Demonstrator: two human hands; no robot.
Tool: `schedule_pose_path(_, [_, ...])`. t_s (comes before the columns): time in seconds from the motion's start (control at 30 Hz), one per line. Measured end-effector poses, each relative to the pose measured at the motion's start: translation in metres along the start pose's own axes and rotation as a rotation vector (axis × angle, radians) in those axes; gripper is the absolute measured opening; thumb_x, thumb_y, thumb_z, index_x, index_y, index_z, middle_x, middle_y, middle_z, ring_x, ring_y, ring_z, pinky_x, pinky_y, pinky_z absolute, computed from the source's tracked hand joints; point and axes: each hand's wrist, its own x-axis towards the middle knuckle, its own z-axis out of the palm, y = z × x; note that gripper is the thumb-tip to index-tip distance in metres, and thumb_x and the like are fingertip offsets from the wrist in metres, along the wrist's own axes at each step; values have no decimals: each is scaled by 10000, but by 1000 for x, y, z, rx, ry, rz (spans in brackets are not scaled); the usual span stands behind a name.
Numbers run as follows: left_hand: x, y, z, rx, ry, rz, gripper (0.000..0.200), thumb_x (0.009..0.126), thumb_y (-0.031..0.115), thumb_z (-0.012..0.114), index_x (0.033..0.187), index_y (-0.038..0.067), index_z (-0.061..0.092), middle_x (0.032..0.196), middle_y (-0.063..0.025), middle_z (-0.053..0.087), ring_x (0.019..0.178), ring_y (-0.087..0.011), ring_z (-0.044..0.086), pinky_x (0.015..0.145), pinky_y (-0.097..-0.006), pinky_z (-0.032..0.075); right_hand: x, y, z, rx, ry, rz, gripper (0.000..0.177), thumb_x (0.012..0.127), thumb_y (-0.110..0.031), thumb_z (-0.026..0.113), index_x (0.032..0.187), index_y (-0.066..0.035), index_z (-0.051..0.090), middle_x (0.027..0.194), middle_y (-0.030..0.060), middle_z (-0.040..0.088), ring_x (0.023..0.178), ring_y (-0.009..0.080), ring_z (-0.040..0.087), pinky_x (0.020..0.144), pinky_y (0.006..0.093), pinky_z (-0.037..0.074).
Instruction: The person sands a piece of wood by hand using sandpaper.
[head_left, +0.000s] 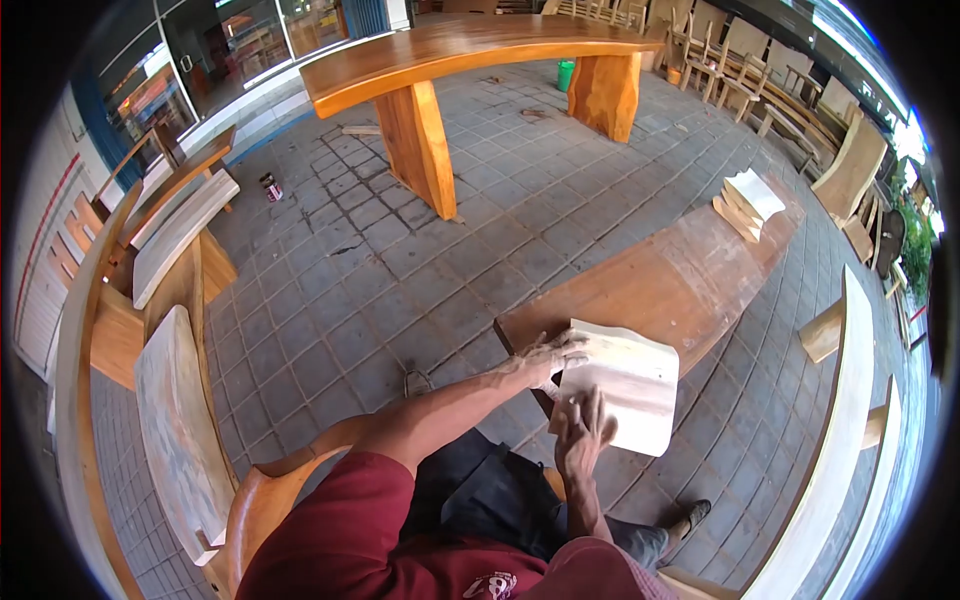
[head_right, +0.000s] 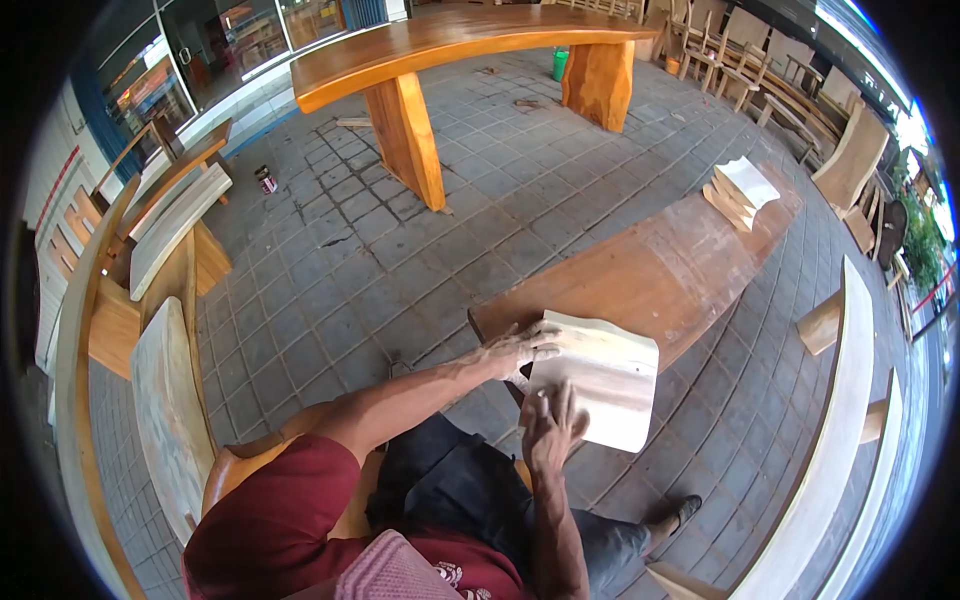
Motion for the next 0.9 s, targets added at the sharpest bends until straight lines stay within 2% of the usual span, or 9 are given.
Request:
schedule_pose_path(0.13, [2,-25,29,-60,225,218,1130,569,433,902,1533,296,329,1653,-20,128,1531,-305,62,1074,-745,280,1,49,-10,7,17,-95,440,950,-237,525,1384,-172,561,1538,183,409,1435,321,371,1113,599,164])
schedule_pose_path(0.2, [2,-9,15,-10,66,52,1142,580,453,892,1547,284,308,1652,-22,149,1527,-311,94,1121,-684,267,-5,83,-30,-82,63,41,486,962,-254,500,1444,-191,503,1549,162,401,1460,283,334,1114,606,142])
schedule_pose_path(0.23, [4,-27,31,-156,219,222,1143,585,448,895,1548,259,309,1649,-16,169,1524,-297,122,1135,-658,263,-9,108,-33,-185,88,122,483,966,-266,493,1443,-199,502,1559,129,396,1464,266,326,1105,621,144])
schedule_pose_path(0.37, [1,13,-16,86,-61,-72,1068,571,451,904,1499,257,413,1647,49,163,1521,-248,132,1163,-661,217,-12,130,-31,-335,176,389,558,858,-176,593,1412,-197,532,1576,73,374,1469,229,307,1116,560,141])
schedule_pose_path(0.43, [-3,20,-22,96,-66,-75,1055,568,400,908,1493,244,427,1642,57,173,1517,-245,138,1171,-642,235,-5,85,-15,-228,141,442,559,827,-99,587,1381,-176,577,1609,77,318,1506,240,234,1159,599,33])
schedule_pose_path(0.53, [-3,17,-21,101,-34,-50,1045,561,386,900,1486,225,442,1637,54,186,1517,-243,130,1165,-645,253,1,20,12,5,-61,97,538,846,-96,581,1369,-216,588,1612,68,315,1522,220,197,1163,617,56])
schedule_pose_path(0.6, [-3,17,-20,107,-19,-38,1031,563,381,894,1479,212,453,1631,50,201,1516,-242,130,1163,-642,265,4,-8,17,68,-5,6,491,880,-113,572,1359,-218,591,1588,66,360,1500,215,264,1159,612,111])
schedule_pose_path(0.73, [-5,23,-25,82,-33,-58,1009,561,391,887,1459,178,476,1616,44,233,1508,-241,152,1157,-628,295,4,65,-8,26,46,1,381,958,-188,558,1336,-221,594,1528,58,450,1451,236,364,1133,599,171])
schedule_pose_path(0.9, [-3,21,-25,105,-42,-51,1055,517,402,901,1457,181,477,1620,53,220,1504,-246,143,1145,-628,316,49,130,-33,-269,171,462,541,871,-194,639,1403,-202,537,1531,103,431,1447,273,331,1089,653,133])
